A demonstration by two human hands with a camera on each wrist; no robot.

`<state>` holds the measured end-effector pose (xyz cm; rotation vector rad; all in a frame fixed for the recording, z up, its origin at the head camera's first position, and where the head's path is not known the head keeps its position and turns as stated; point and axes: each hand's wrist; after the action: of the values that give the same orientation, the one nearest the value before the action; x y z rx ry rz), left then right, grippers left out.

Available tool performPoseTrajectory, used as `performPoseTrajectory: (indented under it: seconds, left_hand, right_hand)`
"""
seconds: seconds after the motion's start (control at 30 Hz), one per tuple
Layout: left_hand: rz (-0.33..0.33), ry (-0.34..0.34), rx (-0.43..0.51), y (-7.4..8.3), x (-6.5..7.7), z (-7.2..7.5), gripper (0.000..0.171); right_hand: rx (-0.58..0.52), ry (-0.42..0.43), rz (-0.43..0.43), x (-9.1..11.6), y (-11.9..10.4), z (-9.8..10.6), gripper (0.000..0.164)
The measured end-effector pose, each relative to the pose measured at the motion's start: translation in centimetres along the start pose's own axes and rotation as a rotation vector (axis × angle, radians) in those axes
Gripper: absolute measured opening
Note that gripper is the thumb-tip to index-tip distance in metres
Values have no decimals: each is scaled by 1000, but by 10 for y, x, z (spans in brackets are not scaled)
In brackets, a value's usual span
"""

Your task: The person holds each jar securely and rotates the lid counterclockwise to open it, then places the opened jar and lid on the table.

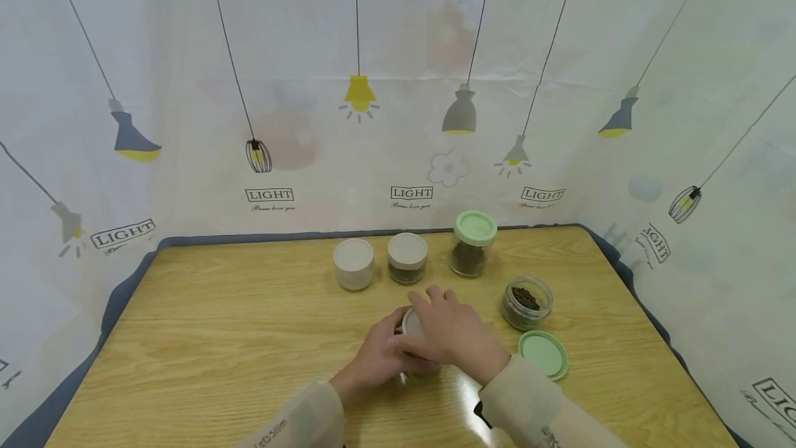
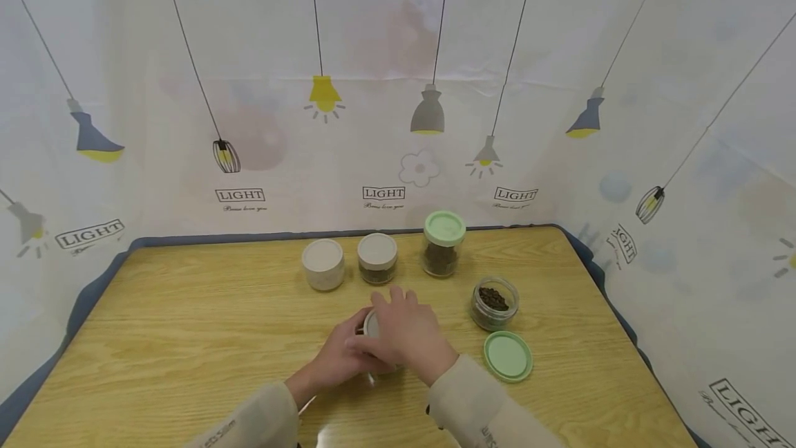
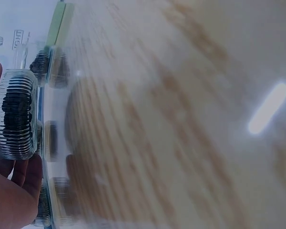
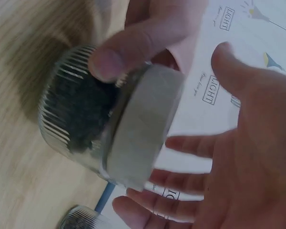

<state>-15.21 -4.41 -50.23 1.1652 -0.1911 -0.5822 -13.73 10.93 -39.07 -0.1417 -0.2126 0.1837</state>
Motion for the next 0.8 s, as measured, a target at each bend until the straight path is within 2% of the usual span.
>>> performPoseTrajectory:
  seconds: [0.17, 0.33, 0.47, 0.8]
  left_hand:
    - [19, 0, 57, 1, 0, -1, 84]
    - [30, 16, 49, 2, 0, -2, 88]
    - [23, 18, 12, 1, 0, -3, 86]
    - [23, 3, -1, -1, 0, -3, 88]
  right_hand:
    - [1, 20, -45, 2, -3, -3, 72]
    - [6, 29, 3, -1, -1, -4, 63]
    - [8, 6, 46, -2, 1, -2, 58]
    - [4, -54, 70, -3, 3, 4, 58]
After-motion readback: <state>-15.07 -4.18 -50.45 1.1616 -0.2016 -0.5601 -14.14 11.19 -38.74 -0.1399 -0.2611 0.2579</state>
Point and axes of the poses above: each hand's wrist, its own x-axis away from the middle knuckle, its own z-axis out of the back of the hand, y = z × x, and after that the axes turned 9 degrees about -z, right-handed
